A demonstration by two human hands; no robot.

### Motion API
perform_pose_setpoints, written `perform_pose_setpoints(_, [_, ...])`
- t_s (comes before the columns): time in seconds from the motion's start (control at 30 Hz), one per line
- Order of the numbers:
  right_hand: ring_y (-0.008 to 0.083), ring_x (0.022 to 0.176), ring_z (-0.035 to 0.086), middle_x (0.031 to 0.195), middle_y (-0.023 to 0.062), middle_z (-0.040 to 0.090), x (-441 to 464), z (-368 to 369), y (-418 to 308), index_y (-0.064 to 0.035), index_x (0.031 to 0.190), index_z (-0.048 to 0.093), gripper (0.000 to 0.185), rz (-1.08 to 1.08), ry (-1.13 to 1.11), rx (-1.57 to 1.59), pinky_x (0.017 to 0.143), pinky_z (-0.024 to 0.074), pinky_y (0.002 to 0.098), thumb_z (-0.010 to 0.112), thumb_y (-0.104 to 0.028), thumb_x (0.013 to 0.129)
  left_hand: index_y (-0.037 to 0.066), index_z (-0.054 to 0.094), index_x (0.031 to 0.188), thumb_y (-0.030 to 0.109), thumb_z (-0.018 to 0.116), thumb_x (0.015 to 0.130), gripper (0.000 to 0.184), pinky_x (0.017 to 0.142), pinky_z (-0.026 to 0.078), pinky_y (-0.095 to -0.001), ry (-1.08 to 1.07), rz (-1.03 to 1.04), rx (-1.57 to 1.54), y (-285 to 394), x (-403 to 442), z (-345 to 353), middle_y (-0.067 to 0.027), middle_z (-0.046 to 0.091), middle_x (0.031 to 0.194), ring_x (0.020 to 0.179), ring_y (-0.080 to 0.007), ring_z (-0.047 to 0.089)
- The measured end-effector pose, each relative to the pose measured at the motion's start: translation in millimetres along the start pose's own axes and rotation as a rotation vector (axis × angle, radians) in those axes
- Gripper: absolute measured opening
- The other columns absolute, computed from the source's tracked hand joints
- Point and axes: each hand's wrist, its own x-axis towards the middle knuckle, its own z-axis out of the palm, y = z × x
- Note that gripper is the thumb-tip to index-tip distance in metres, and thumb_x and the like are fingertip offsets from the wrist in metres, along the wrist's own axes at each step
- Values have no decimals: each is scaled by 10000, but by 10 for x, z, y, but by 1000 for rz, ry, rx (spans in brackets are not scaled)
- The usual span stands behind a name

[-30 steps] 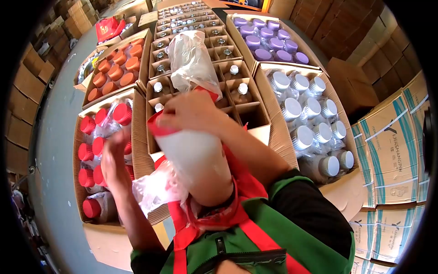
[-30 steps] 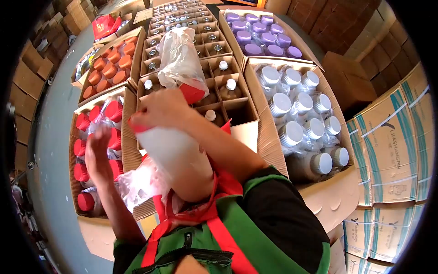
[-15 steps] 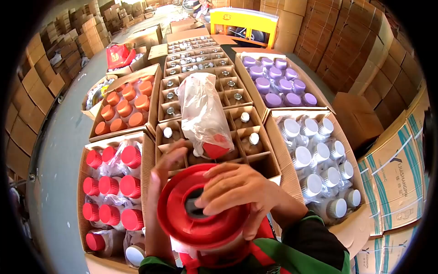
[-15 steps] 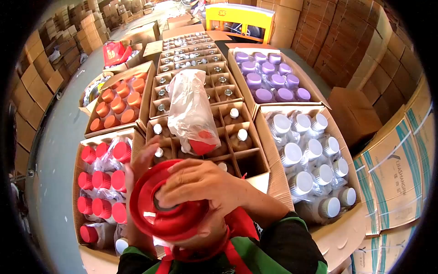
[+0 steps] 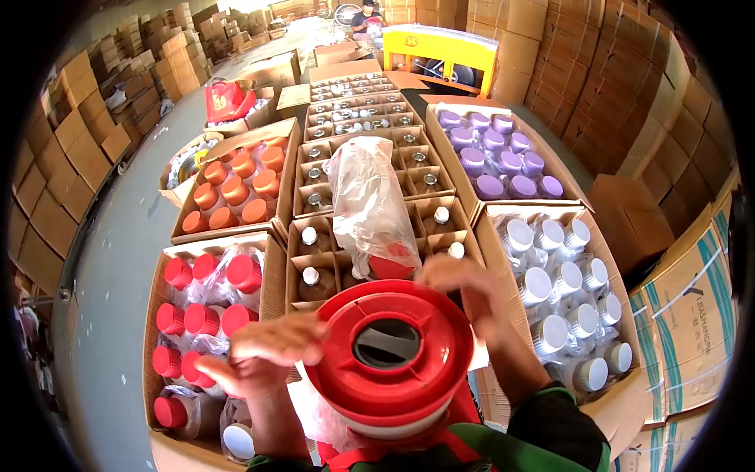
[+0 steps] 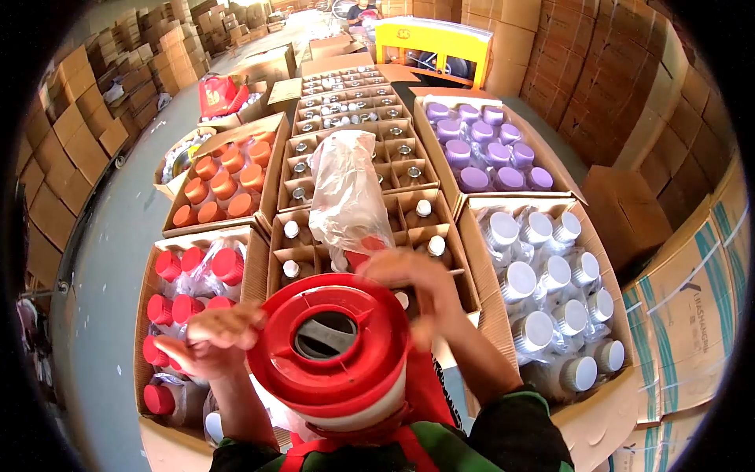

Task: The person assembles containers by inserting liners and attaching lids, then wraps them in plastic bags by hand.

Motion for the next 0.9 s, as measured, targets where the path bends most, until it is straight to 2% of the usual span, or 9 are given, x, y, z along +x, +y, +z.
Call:
perform_pose_setpoints(0.07, [266,1005,605,1037,115,653,127,211,-429,-59,1008,650,748,-207,-339,-110,915,428,440,633,-710,640,-39,650,928,683,104,881,906,977,341,-515,16,-62,598,-168,82,-78,-243,627,991,1047,-390,552])
perform_pose_setpoints(0.13, [279,979,609,1034,125,649,263,180,-207,-50,968,652,733,-270,-399,-253,892,440,424,621,-709,650,-69,630,926,655,249,872,820,999,323,-483,22,-22,469,-323,63,-48,-222,601,1008,1093,-376,505])
perform_pose_setpoints(0.2, [245,955,606,984,107,654,208,154,143,-26,949,652,678,-12,-76,-86,874,435,364,624,-658,704,-70,594,1009,661,285,873,806,997,333,-457,310,94,541,-360,35,96,-203,576,1045,1111,-354,490])
perform_pose_setpoints(0.3, [202,969,576,1055,117,623,182,156,335,9,977,638,607,137,-23,133,868,425,328,583,-569,803,-22,389,1310,783,660,509,1168,1018,324,-424,368,-146,800,-285,2,124,-202,494,1190,1168,-345,457])
perform_pose_setpoints(0.47, [219,1112,521,1234,154,536,-57,194,668,3,1149,571,451,274,348,236,953,395,349,499,-376,915,27,328,1367,816,521,624,1101,1033,305,-538,192,-14,768,-48,-35,29,-167,543,1159,1148,-347,488])
perform_pose_setpoints(0.6, [269,1108,532,1189,154,565,114,166,138,-49,1138,594,409,-286,30,-90,945,400,350,618,-328,839,35,346,1361,845,523,560,1152,980,382,-491,57,43,647,-222,-32,-358,-187,545,1133,1069,-326,537])
perform_pose_setpoints(0.73, [204,1005,575,1038,132,628,200,189,465,14,1090,587,509,444,276,108,887,417,307,501,-453,907,21,296,1376,416,806,655,968,868,458,-354,826,-262,745,-287,77,-65,-173,562,1056,955,-223,552])
perform_pose_setpoints(0.77, [218,972,579,988,137,629,143,109,624,19,1070,586,479,498,274,22,854,430,312,506,-422,900,16,327,1358,203,677,786,696,852,456,-328,359,-192,1174,-299,5,-215,-167,562,1058,971,-204,548])
perform_pose_setpoints(0.9, [299,835,618,927,153,633,-612,-37,1460,-40,970,601,350,691,-124,-751,745,476,390,582,-352,816,-16,581,957,192,482,939,231,669,462,-269,775,-88,713,-399,48,-411,-75,595,759,677,-144,547])
